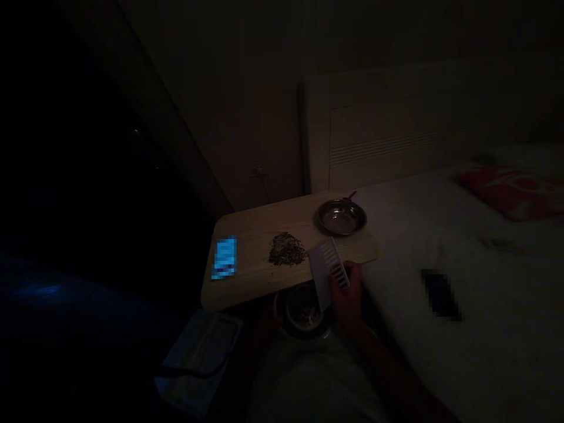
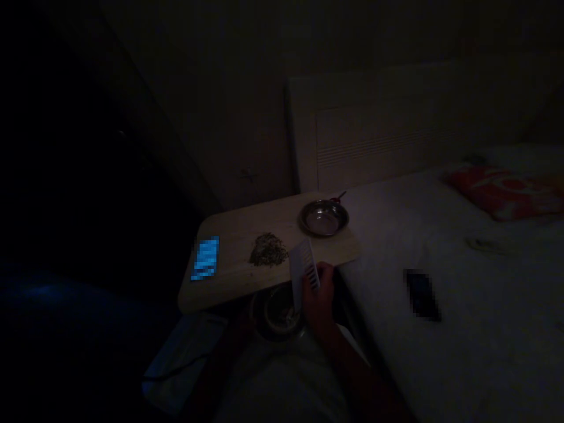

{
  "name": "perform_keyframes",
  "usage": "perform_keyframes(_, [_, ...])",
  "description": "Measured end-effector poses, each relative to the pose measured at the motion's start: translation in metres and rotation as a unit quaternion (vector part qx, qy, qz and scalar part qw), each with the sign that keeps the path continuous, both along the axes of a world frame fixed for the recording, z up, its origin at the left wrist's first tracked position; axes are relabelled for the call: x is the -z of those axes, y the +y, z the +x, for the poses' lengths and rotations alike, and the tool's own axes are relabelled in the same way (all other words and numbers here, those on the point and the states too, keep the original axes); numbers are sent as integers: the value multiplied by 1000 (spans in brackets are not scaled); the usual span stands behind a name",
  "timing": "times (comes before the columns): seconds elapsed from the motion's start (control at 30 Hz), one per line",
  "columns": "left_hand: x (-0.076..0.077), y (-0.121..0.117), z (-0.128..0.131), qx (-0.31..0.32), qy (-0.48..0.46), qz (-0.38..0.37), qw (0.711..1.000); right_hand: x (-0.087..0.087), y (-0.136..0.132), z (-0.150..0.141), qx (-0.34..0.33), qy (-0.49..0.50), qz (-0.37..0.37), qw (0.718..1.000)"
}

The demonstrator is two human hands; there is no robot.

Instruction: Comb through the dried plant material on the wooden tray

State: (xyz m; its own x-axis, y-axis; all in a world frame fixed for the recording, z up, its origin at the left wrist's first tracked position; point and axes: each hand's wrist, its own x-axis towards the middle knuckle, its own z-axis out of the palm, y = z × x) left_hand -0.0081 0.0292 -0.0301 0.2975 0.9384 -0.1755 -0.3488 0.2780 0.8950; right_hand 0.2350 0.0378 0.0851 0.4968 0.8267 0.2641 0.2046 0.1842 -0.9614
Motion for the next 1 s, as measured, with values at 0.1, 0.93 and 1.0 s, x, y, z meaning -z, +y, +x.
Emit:
perform_keyframes(0.1, [0,1,0,1,20,0,1000,3,-1,-1,-6,-3,5,1000])
perform_keyframes(0.93, [-3,1,-7,0,93,22,995,8,1,-3,-19,-3,-24,1000])
perform_keyframes(1.0, [1,2,-7,10,80,8,997,9,1,-1,-22,8,-22,999])
